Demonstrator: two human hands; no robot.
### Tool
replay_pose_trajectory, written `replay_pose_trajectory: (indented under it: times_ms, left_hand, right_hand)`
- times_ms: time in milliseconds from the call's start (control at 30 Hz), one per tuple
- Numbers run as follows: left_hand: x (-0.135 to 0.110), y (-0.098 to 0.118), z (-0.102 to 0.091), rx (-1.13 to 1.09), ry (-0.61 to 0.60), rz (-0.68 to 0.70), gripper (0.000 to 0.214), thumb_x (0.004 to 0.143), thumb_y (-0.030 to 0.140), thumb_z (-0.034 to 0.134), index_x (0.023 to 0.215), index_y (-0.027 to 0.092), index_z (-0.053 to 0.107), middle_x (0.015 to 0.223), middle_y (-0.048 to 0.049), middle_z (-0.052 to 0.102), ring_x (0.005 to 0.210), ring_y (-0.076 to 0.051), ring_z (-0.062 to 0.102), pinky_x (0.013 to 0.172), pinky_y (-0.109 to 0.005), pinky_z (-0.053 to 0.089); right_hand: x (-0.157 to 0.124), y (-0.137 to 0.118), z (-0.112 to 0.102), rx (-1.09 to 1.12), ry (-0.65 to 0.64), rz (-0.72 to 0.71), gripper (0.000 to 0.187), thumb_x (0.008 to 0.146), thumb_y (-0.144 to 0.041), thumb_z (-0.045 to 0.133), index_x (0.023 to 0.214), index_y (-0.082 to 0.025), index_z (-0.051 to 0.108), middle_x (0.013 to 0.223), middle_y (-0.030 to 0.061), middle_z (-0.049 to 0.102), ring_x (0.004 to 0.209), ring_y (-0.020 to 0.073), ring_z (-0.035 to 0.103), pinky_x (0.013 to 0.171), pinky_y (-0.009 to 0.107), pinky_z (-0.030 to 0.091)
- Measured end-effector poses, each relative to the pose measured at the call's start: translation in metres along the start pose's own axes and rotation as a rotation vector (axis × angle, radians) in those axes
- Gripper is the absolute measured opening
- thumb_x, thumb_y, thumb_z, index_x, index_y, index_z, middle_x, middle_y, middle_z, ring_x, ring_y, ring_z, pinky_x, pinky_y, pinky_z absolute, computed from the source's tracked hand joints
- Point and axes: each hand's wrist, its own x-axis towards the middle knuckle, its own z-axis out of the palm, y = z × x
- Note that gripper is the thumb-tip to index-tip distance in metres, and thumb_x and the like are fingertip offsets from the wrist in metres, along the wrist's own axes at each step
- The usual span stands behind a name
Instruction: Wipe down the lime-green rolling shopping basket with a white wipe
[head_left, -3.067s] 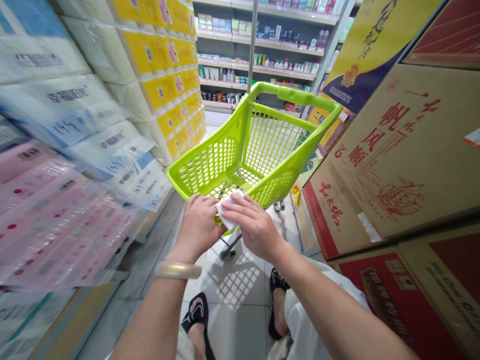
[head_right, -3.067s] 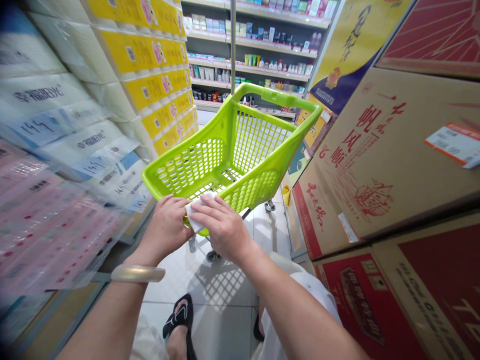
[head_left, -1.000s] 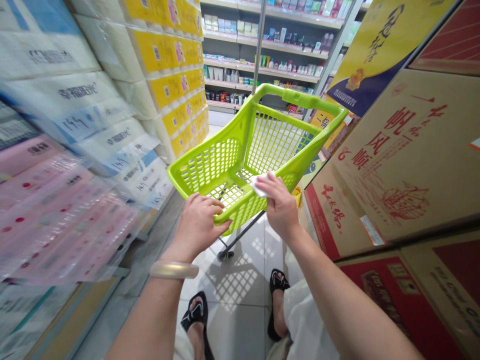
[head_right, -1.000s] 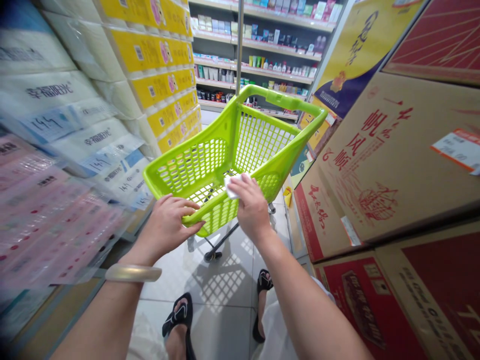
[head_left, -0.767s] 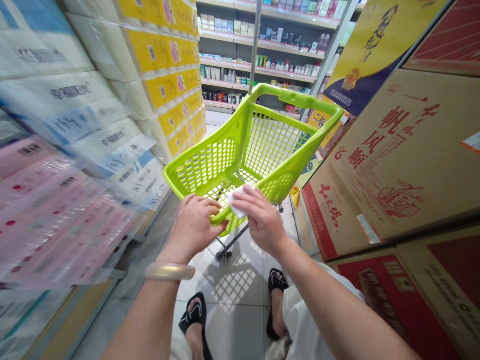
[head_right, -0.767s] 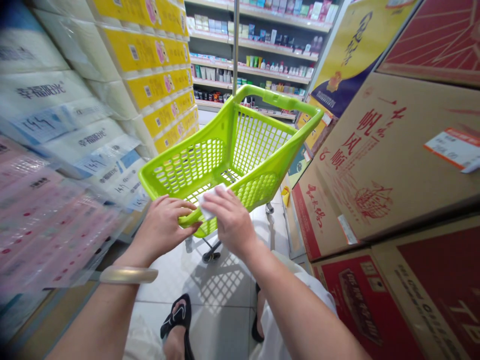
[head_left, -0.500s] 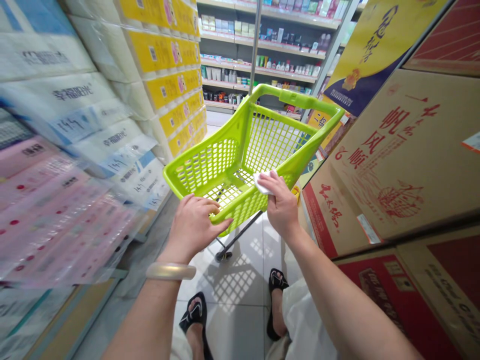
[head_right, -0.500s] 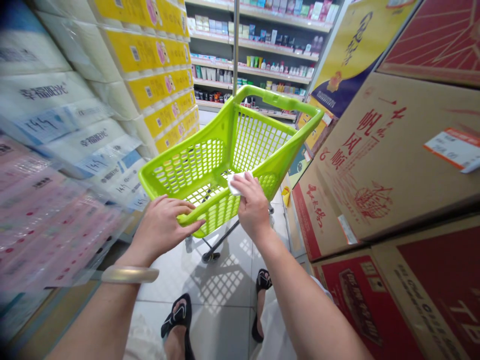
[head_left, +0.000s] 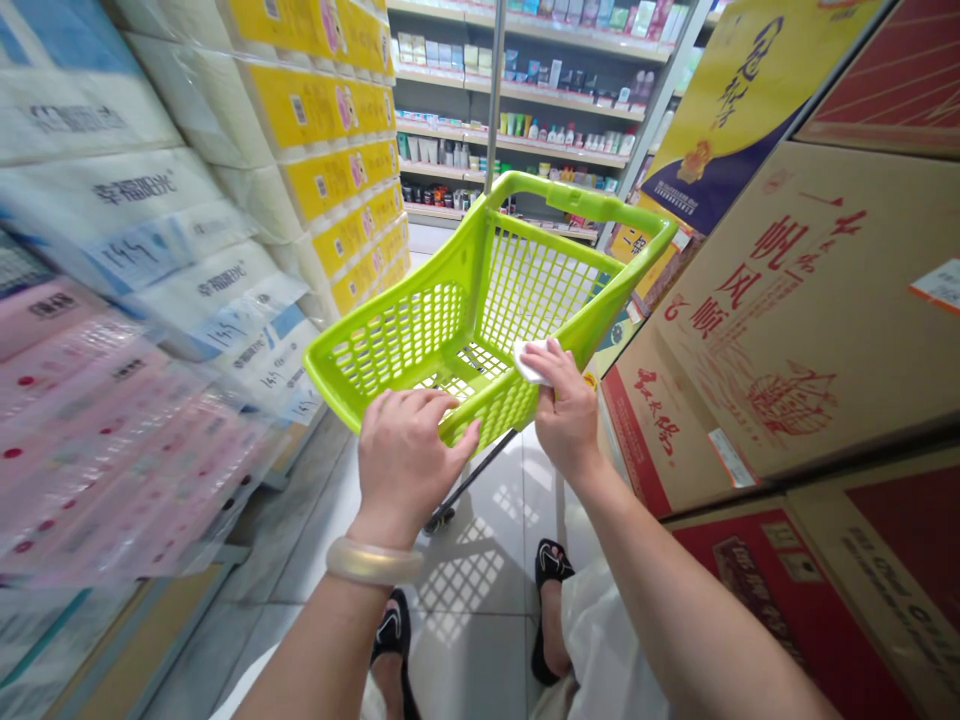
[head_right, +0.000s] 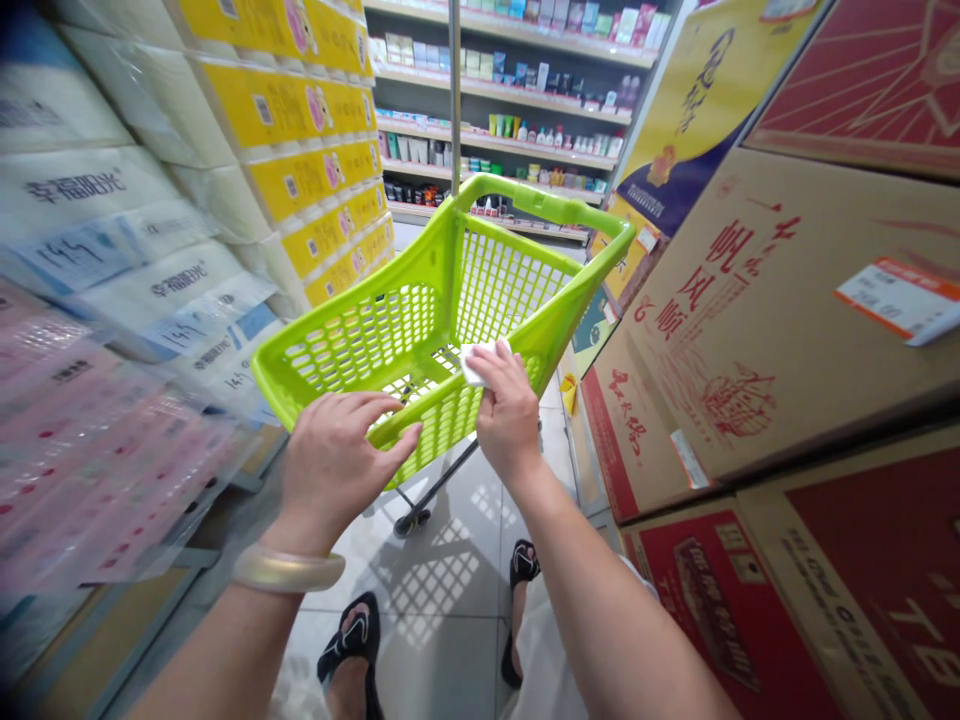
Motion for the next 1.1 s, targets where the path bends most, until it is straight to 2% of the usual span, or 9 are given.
replay_pose_trajectory:
  times_ms: [67, 167, 400, 533, 600, 767, 867, 1033, 1100]
  left_hand:
    - [0.000, 0.009, 0.001, 0.048, 0.007, -0.015, 0.024, 0.082, 0.036, 0.059, 0.096, 0.020, 0.070, 0.101, -0.0088, 0.074, 0.096, -0.030, 0.064, 0.089, -0.044, 0.045]
    - [0.000, 0.018, 0.004, 0.109, -0.005, -0.060, 0.022, 0.081, 0.030, 0.059, 0.096, 0.019, 0.070, 0.100, -0.0098, 0.074, 0.095, -0.030, 0.064, 0.088, -0.045, 0.045]
    - [-0.001, 0.015, 0.013, 0.123, 0.000, -0.040, 0.024, 0.086, 0.038, 0.056, 0.093, 0.021, 0.071, 0.107, -0.0079, 0.073, 0.099, -0.030, 0.063, 0.102, -0.054, 0.035]
    - [0.000, 0.011, 0.013, 0.120, 0.012, -0.017, 0.023, 0.084, 0.039, 0.060, 0.092, 0.021, 0.071, 0.107, -0.0074, 0.074, 0.101, -0.030, 0.063, 0.102, -0.054, 0.035]
    - [0.001, 0.009, 0.013, 0.107, 0.024, -0.006, 0.023, 0.083, 0.040, 0.061, 0.090, 0.021, 0.072, 0.105, -0.0073, 0.074, 0.101, -0.031, 0.063, 0.101, -0.054, 0.036]
    - [0.002, 0.001, 0.012, 0.055, 0.063, 0.029, 0.025, 0.083, 0.043, 0.061, 0.084, 0.021, 0.073, 0.099, -0.0064, 0.076, 0.098, -0.030, 0.064, 0.093, -0.050, 0.043]
    - [0.003, -0.005, 0.011, 0.036, 0.078, 0.051, 0.026, 0.084, 0.044, 0.061, 0.082, 0.022, 0.074, 0.095, -0.0054, 0.076, 0.096, -0.029, 0.065, 0.088, -0.047, 0.046]
    - [0.002, -0.017, 0.006, 0.046, 0.088, 0.081, 0.025, 0.084, 0.042, 0.060, 0.080, 0.022, 0.075, 0.093, -0.0054, 0.077, 0.094, -0.028, 0.066, 0.084, -0.044, 0.049]
    - [0.001, -0.022, 0.003, 0.042, 0.093, 0.091, 0.027, 0.084, 0.043, 0.059, 0.079, 0.022, 0.075, 0.091, -0.0055, 0.077, 0.093, -0.028, 0.066, 0.083, -0.043, 0.049]
  right_hand:
    - [-0.005, -0.008, 0.003, 0.025, -0.091, -0.087, 0.043, 0.090, -0.005, 0.040, 0.115, -0.024, 0.069, 0.124, 0.0040, 0.070, 0.133, 0.0202, 0.052, 0.116, 0.049, 0.037]
    - [-0.011, -0.020, 0.007, 0.038, -0.214, -0.221, 0.041, 0.092, -0.006, 0.041, 0.116, -0.023, 0.069, 0.125, 0.0039, 0.070, 0.133, 0.0189, 0.052, 0.117, 0.044, 0.038]
    - [0.001, 0.000, 0.000, -0.037, -0.029, -0.036, 0.043, 0.091, -0.005, 0.039, 0.114, -0.025, 0.070, 0.123, 0.0041, 0.071, 0.133, 0.0203, 0.053, 0.116, 0.050, 0.037]
    - [-0.008, -0.015, 0.006, 0.018, -0.199, -0.176, 0.042, 0.092, -0.006, 0.040, 0.117, -0.024, 0.068, 0.126, 0.0030, 0.069, 0.135, 0.0180, 0.051, 0.117, 0.044, 0.037]
    - [-0.009, -0.018, 0.008, 0.019, -0.231, -0.207, 0.042, 0.092, -0.006, 0.040, 0.118, -0.024, 0.068, 0.127, 0.0027, 0.069, 0.135, 0.0177, 0.050, 0.117, 0.043, 0.037]
    - [0.006, 0.009, -0.004, -0.054, -0.042, -0.042, 0.044, 0.089, -0.004, 0.040, 0.114, -0.025, 0.070, 0.123, 0.0037, 0.071, 0.134, 0.0207, 0.052, 0.117, 0.050, 0.036]
    - [0.006, 0.009, -0.005, -0.061, -0.001, -0.028, 0.044, 0.088, -0.003, 0.040, 0.114, -0.023, 0.070, 0.123, 0.0046, 0.071, 0.134, 0.0210, 0.052, 0.117, 0.050, 0.035]
    - [-0.009, -0.021, 0.010, 0.015, -0.237, -0.260, 0.041, 0.092, -0.006, 0.041, 0.118, -0.022, 0.067, 0.129, 0.0035, 0.067, 0.137, 0.0180, 0.048, 0.118, 0.042, 0.036]
    - [-0.006, -0.019, 0.009, 0.003, -0.233, -0.249, 0.041, 0.092, -0.006, 0.041, 0.117, -0.022, 0.068, 0.129, 0.0035, 0.068, 0.137, 0.0186, 0.048, 0.118, 0.043, 0.035]
